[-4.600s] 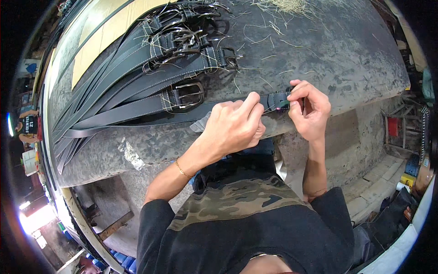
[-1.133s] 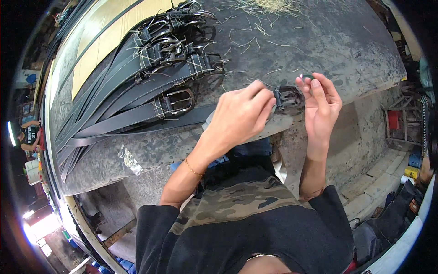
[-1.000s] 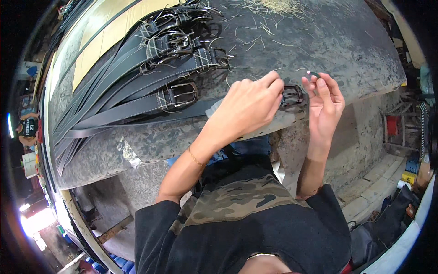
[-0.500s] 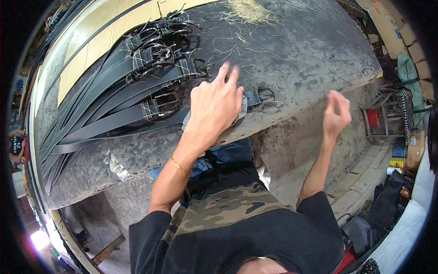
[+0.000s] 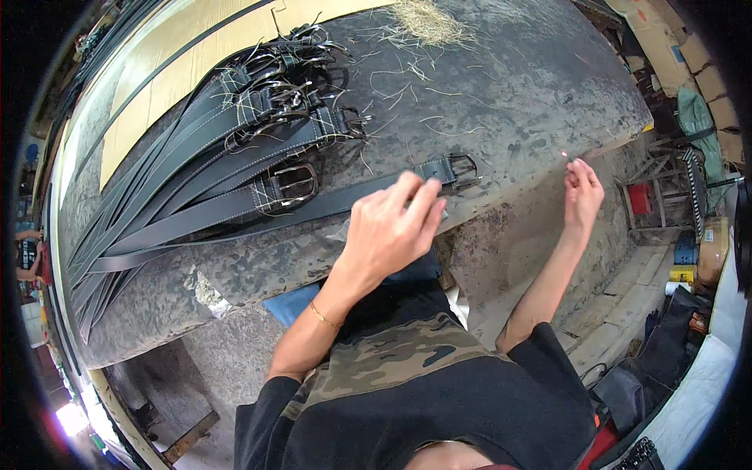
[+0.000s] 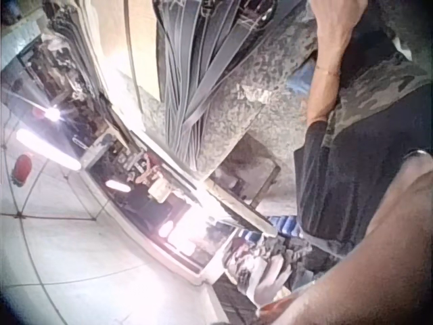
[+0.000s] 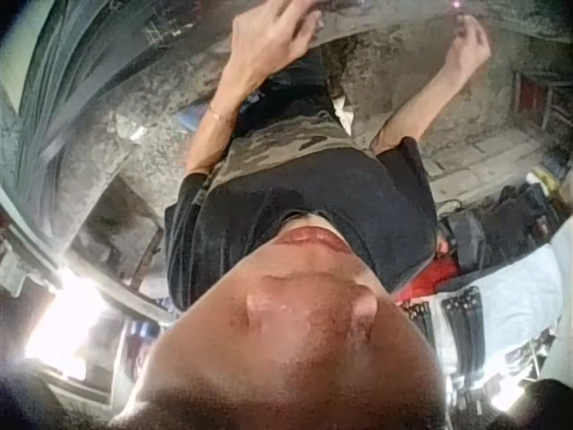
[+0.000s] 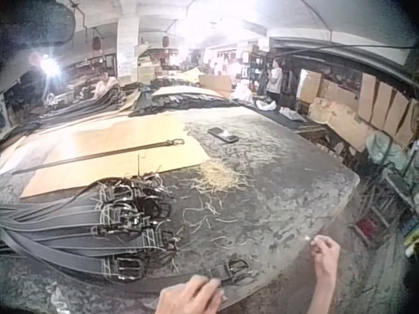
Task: The person assembles leather belts by threading long leather strips through buckles and using a small tool to secure the components while wiping the leather with a cloth.
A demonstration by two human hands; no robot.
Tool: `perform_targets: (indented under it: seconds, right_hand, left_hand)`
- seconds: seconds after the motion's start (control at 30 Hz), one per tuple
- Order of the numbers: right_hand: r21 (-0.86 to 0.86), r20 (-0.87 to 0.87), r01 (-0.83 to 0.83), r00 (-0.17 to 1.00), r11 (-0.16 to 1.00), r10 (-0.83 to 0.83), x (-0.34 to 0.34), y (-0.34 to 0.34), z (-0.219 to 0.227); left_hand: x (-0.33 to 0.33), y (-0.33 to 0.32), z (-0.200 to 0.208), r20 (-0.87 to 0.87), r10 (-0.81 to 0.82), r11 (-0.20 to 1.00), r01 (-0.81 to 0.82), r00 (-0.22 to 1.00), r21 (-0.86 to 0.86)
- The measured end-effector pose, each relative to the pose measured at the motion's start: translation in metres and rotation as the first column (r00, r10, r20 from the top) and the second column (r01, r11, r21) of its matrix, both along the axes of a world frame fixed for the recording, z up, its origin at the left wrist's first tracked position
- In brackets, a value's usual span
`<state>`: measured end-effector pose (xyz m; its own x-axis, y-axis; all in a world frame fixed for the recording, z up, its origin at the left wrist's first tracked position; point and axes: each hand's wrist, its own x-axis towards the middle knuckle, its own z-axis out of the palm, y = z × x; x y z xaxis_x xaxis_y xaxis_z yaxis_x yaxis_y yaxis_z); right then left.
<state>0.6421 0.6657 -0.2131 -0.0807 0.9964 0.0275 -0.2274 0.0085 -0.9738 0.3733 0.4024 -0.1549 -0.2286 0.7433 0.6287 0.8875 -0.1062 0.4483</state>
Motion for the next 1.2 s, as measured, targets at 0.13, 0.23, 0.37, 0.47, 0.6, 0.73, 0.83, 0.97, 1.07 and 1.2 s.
perform_targets:
  seconds: [0.13,0.23,0.37,0.47,0.6,0.73,0.83,0.97,1.07,1.2]
  right_hand:
    - [0.074,0.175,0.054,0.982,0.996,-0.067,0.005,0.002,0.003]
    - [0.111,0.133,0.084,0.986,0.990,-0.099,0.001,-0.004,0.018]
    - [0.084,0.142,0.118,0.981,0.989,-0.129,-0.002,-0.017,0.036]
    - [0.092,0.134,0.073,0.987,0.993,-0.085,0.006,-0.018,0.033]
    - [0.126,0.139,0.089,0.985,0.988,-0.106,0.011,-0.016,0.024]
    - [0.137,0.132,0.131,0.980,0.982,-0.149,0.000,-0.025,0.025]
    - [0.139,0.153,0.171,0.969,0.975,-0.192,0.007,-0.022,0.023]
    - [0.148,0.113,0.162,0.977,0.976,-0.179,0.014,-0.024,0.023]
    - [0.134,0.090,0.155,0.982,0.979,-0.168,0.016,-0.020,0.019]
    - [0.131,0.039,0.070,0.996,0.989,-0.076,0.009,-0.019,0.021]
  left_hand:
    - [0.005,-0.011,0.001,-0.037,-0.087,0.995,0.084,0.996,-0.062]
    - [0.001,-0.025,-0.001,-0.063,-0.136,0.965,0.118,0.989,-0.236]
    - [-0.001,-0.046,0.003,-0.046,-0.192,0.944,0.171,0.980,-0.282]
    - [-0.009,-0.056,-0.007,-0.161,-0.256,0.942,0.209,0.953,-0.262]
    - [-0.014,-0.039,0.004,0.126,-0.090,0.994,0.082,0.988,0.065]
    - [0.009,0.019,-0.013,0.038,-0.101,0.992,0.104,0.994,-0.072]
    - [0.032,0.012,-0.026,-0.044,-0.458,0.889,0.459,0.888,0.007]
    - [0.027,0.005,-0.021,0.039,-0.515,0.856,0.510,0.857,0.088]
    - [0.013,-0.022,-0.011,0.205,-0.612,0.759,0.640,0.764,-0.117]
    - [-0.010,-0.055,0.022,0.296,-0.549,0.747,0.618,0.782,-0.245]
